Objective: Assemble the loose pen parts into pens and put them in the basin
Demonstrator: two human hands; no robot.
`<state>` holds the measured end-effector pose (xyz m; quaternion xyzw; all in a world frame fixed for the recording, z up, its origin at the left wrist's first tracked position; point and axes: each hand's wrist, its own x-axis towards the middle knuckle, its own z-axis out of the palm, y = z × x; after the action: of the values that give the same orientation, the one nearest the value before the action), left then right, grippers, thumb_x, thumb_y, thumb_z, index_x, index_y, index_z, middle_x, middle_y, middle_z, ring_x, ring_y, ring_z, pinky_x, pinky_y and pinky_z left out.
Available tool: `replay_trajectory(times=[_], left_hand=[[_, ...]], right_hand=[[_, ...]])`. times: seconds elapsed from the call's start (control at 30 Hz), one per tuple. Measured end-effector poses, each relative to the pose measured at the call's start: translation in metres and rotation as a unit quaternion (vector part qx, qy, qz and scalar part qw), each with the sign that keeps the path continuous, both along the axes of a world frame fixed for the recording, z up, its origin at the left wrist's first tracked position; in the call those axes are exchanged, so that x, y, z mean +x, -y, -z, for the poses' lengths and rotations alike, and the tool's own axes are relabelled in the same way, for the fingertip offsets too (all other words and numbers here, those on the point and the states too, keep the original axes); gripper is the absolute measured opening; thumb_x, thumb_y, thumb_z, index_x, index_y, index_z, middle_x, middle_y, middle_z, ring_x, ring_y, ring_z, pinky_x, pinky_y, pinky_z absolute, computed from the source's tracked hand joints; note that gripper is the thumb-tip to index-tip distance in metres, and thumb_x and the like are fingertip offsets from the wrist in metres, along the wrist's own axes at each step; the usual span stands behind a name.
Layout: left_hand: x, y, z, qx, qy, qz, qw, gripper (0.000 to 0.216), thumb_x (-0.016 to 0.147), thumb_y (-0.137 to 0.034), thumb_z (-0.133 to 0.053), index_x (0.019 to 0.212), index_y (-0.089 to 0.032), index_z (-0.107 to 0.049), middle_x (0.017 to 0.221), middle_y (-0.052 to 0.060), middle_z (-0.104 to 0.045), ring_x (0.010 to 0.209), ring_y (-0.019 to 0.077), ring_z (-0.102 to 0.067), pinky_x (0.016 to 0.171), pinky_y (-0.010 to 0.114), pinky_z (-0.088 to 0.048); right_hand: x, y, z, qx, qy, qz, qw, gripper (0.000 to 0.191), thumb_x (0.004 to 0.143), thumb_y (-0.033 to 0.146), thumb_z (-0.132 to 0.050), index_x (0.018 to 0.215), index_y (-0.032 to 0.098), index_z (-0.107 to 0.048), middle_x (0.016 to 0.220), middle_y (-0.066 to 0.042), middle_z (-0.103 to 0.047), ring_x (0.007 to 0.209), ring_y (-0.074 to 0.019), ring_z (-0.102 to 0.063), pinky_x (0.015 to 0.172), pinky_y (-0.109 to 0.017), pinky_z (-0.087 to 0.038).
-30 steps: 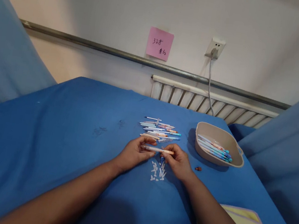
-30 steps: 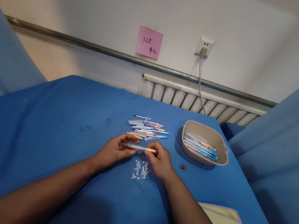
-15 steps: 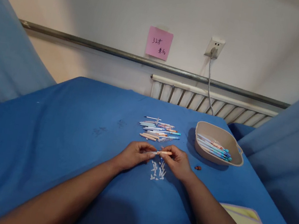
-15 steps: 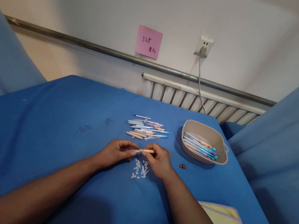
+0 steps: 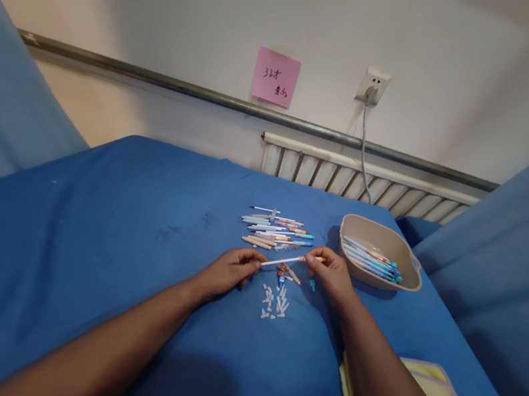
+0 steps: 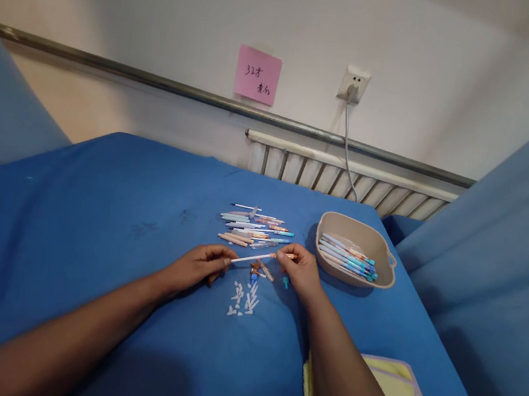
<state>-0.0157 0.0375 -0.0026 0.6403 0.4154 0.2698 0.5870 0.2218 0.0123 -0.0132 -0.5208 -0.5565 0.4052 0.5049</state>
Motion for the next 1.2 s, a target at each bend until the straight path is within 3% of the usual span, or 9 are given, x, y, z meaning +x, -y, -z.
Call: replay_trajectory(times=[0.13,0.27,0.37,0.5,0.6,0.7,0.87,1.03,1.2], left_hand=[[0.0,-0.004,0.003,-0.012,0.02,-0.042,0.999,0.027,0.074,-0.033,-0.055,0.092,-0.013,-0.059,0.06,-0.005,-0.048,0.042,0.0049,-0.041,0.042,0.017,-0.034],[0.0,-0.006,0.004,-0.026,0.037,-0.061,0.997,0.028,0.074,-0.034,-0.057,0.091,-0.013,-0.059,0.061,-0.004,-0.05,0.042,0.005,-0.041,0.041,0.018,-0.034],[0.0,-0.006,0.004,-0.028,0.041,-0.065,0.997,0.028,0.074,-0.034,-0.057,0.092,-0.013,-0.059,0.061,-0.004,-0.05,0.042,0.0052,-0.041,0.041,0.018,-0.034],[0.001,-0.005,0.003,-0.022,0.041,-0.074,0.996,0.028,0.074,-0.033,-0.057,0.094,-0.013,-0.059,0.062,-0.004,-0.051,0.043,0.0052,-0.042,0.042,0.017,-0.035],[0.001,-0.006,0.004,-0.012,0.031,-0.073,0.997,0.028,0.074,-0.032,-0.057,0.094,-0.012,-0.059,0.062,-0.004,-0.051,0.042,0.005,-0.042,0.041,0.018,-0.035],[0.0,-0.007,0.006,-0.001,0.02,-0.075,0.997,0.029,0.074,-0.033,-0.056,0.095,-0.012,-0.059,0.06,-0.004,-0.049,0.042,0.0052,-0.041,0.041,0.018,-0.034],[-0.003,-0.01,0.007,0.023,-0.003,-0.07,0.997,0.031,0.075,-0.034,-0.054,0.096,-0.012,-0.06,0.059,-0.005,-0.049,0.041,0.0053,-0.041,0.041,0.018,-0.034],[-0.003,-0.008,0.004,0.031,-0.008,-0.065,0.997,0.032,0.074,-0.034,-0.054,0.096,-0.013,-0.061,0.061,-0.004,-0.051,0.042,0.0055,-0.041,0.042,0.018,-0.034],[-0.002,-0.006,0.002,0.031,-0.009,-0.037,0.999,0.029,0.074,-0.032,-0.053,0.094,-0.013,-0.062,0.061,-0.004,-0.05,0.044,0.0061,-0.041,0.043,0.019,-0.034]], right_hand=[[0.006,-0.01,0.017,-0.007,0.047,0.084,0.995,0.029,0.072,0.046,-0.058,0.073,0.017,-0.058,0.056,0.002,-0.053,0.05,-0.0127,-0.048,0.05,-0.025,-0.038],[0.005,-0.012,0.024,0.041,0.24,0.108,0.964,0.022,0.075,0.037,-0.058,0.083,0.018,-0.062,0.08,-0.005,-0.062,0.072,-0.0182,-0.057,0.064,-0.029,-0.043],[-0.003,-0.004,0.017,0.079,0.339,0.072,0.935,0.019,0.078,0.03,-0.057,0.093,0.019,-0.061,0.094,-0.007,-0.061,0.086,-0.0195,-0.057,0.073,-0.03,-0.043],[-0.016,0.009,0.008,0.074,0.416,-0.025,0.906,0.016,0.078,0.022,-0.058,0.093,0.02,-0.059,0.088,-0.006,-0.063,0.083,-0.0195,-0.056,0.074,-0.03,-0.041],[-0.018,0.011,0.01,0.069,0.44,-0.031,0.895,0.014,0.079,0.018,-0.056,0.092,0.02,-0.058,0.087,-0.007,-0.064,0.084,-0.0206,-0.056,0.072,-0.03,-0.039],[-0.014,0.006,0.015,0.047,0.375,-0.004,0.926,0.016,0.08,0.02,-0.053,0.095,0.019,-0.056,0.082,-0.006,-0.064,0.075,-0.0187,-0.057,0.066,-0.028,-0.04],[-0.006,-0.005,0.017,0.007,0.127,0.046,0.991,0.023,0.079,0.038,-0.052,0.088,0.018,-0.057,0.064,0.001,-0.056,0.055,-0.0136,-0.05,0.052,-0.024,-0.037],[-0.004,-0.005,0.007,-0.012,-0.082,0.09,0.992,0.028,0.072,0.045,-0.061,0.076,0.017,-0.059,0.051,0.005,-0.046,0.046,-0.0091,-0.039,0.046,-0.022,-0.031],[-0.003,-0.002,0.004,-0.015,-0.117,0.067,0.991,0.024,0.071,0.041,-0.063,0.073,0.017,-0.059,0.047,0.006,-0.044,0.045,-0.0085,-0.035,0.046,-0.022,-0.029]])
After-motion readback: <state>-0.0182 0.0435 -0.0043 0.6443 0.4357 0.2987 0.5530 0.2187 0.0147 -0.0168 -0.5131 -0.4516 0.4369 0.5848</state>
